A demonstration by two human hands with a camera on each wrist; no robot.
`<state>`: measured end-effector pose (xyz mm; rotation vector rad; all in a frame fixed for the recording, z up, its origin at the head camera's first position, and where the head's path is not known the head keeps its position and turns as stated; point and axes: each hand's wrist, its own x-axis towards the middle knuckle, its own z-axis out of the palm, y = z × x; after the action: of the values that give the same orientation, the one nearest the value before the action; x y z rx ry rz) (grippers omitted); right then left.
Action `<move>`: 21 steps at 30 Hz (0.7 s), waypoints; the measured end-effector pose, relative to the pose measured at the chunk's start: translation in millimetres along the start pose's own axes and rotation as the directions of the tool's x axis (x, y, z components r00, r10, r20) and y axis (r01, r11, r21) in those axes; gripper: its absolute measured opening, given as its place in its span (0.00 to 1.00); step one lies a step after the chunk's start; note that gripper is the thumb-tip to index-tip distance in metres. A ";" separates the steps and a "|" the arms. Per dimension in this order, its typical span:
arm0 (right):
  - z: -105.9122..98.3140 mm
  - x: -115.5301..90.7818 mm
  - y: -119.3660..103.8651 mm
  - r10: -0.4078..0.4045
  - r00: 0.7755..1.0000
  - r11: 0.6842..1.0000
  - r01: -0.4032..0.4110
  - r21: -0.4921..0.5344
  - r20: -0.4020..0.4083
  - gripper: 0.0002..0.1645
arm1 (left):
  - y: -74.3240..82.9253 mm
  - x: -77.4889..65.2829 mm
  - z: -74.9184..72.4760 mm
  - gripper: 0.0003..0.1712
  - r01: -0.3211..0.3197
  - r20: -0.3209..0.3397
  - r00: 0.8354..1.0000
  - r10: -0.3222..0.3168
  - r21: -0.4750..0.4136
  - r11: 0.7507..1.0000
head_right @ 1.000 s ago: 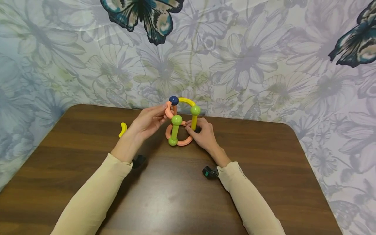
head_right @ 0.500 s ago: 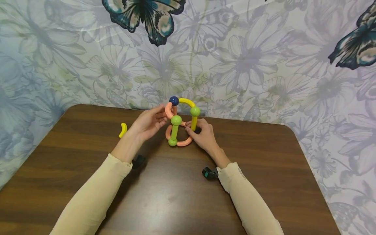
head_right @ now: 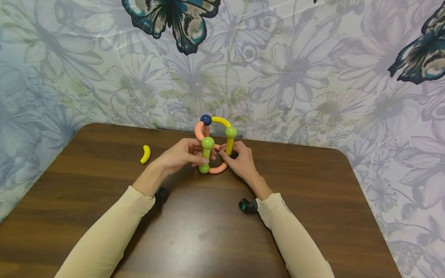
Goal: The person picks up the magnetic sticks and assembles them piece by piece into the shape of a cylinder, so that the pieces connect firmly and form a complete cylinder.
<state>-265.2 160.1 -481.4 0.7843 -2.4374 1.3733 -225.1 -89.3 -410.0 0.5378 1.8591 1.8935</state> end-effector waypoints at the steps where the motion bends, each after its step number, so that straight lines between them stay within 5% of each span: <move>1: 0.0 0.0 0.0 0.000 1.000 1.000 0.000 0.004 0.003 0.05 | -0.1 0.0 0.1 0.24 -0.003 -0.009 1.000 0.003 0.010 1.000; 21: -0.9 -1.0 -4.1 -0.011 1.000 1.000 0.010 0.015 0.019 0.04 | 0.0 -3.4 -7.5 0.22 0.032 -0.057 0.998 -0.027 0.093 0.995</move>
<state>-262.2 159.5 -478.4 0.8164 -2.4368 1.3878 -226.4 -97.3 -410.1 0.4893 1.9892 1.8261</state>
